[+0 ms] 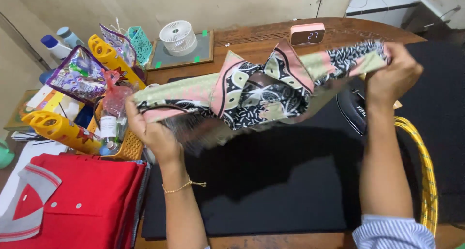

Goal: Ironing a patterned blouse on an ironing board after moving other clothes.

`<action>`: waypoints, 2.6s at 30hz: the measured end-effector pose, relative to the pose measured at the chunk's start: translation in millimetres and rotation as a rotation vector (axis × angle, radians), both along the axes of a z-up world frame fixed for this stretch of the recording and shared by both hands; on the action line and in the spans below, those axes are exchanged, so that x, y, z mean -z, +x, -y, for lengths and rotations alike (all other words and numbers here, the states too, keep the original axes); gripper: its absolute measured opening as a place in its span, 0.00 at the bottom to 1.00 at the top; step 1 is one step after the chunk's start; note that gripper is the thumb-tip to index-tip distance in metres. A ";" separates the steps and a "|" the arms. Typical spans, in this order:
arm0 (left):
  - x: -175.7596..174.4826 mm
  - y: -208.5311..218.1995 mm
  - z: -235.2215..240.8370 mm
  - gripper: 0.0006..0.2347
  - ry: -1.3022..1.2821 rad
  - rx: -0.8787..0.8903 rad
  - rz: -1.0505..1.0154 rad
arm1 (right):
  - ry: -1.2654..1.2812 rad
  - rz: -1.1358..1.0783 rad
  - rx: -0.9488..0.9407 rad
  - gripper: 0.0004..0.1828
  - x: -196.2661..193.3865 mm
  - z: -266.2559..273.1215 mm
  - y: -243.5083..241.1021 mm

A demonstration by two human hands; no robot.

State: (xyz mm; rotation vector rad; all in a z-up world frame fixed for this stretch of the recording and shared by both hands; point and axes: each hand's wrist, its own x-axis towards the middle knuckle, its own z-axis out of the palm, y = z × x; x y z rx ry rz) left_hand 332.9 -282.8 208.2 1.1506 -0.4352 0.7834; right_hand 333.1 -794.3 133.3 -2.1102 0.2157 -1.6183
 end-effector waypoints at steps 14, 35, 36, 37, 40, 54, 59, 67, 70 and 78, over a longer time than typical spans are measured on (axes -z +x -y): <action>71.2 49.8 -117.4 0.15 -0.226 -0.269 -0.100 | 0.169 0.089 0.053 0.11 38.9 80.1 51.6; -18.6 45.8 -106.6 0.23 -0.258 0.562 -0.028 | 0.928 -0.467 -1.035 0.37 106.6 -168.8 117.5; -10.0 50.1 -112.7 0.23 -0.280 0.573 -0.010 | 0.943 -0.336 -1.055 0.34 80.8 -151.8 129.4; 0.2 55.6 -120.6 0.22 -0.302 0.584 0.007 | 0.936 -0.238 -1.007 0.31 54.8 -133.8 138.5; 56.8 70.0 -143.1 0.11 -0.388 0.155 -0.163 | 0.229 0.088 -0.905 0.52 26.2 -101.9 122.4; 221.2 37.0 -115.3 0.16 -0.086 -0.315 -0.630 | 1.375 -1.031 -0.929 0.42 173.4 -206.2 31.6; 234.4 32.0 -99.4 0.15 -0.293 -0.231 -0.703 | 1.508 -0.554 -1.465 0.34 221.6 -217.2 107.0; 237.4 14.8 -60.0 0.20 -0.220 -0.072 -0.589 | 0.890 -0.158 -1.971 0.43 52.7 -159.5 181.0; 223.8 1.6 -37.2 0.21 -0.202 -0.191 -0.532 | 0.805 -0.092 -1.776 0.37 16.2 -88.4 187.8; 320.4 -5.2 -27.7 0.22 -0.113 -0.427 -0.598 | 0.033 -0.740 -0.539 0.31 151.5 26.2 106.9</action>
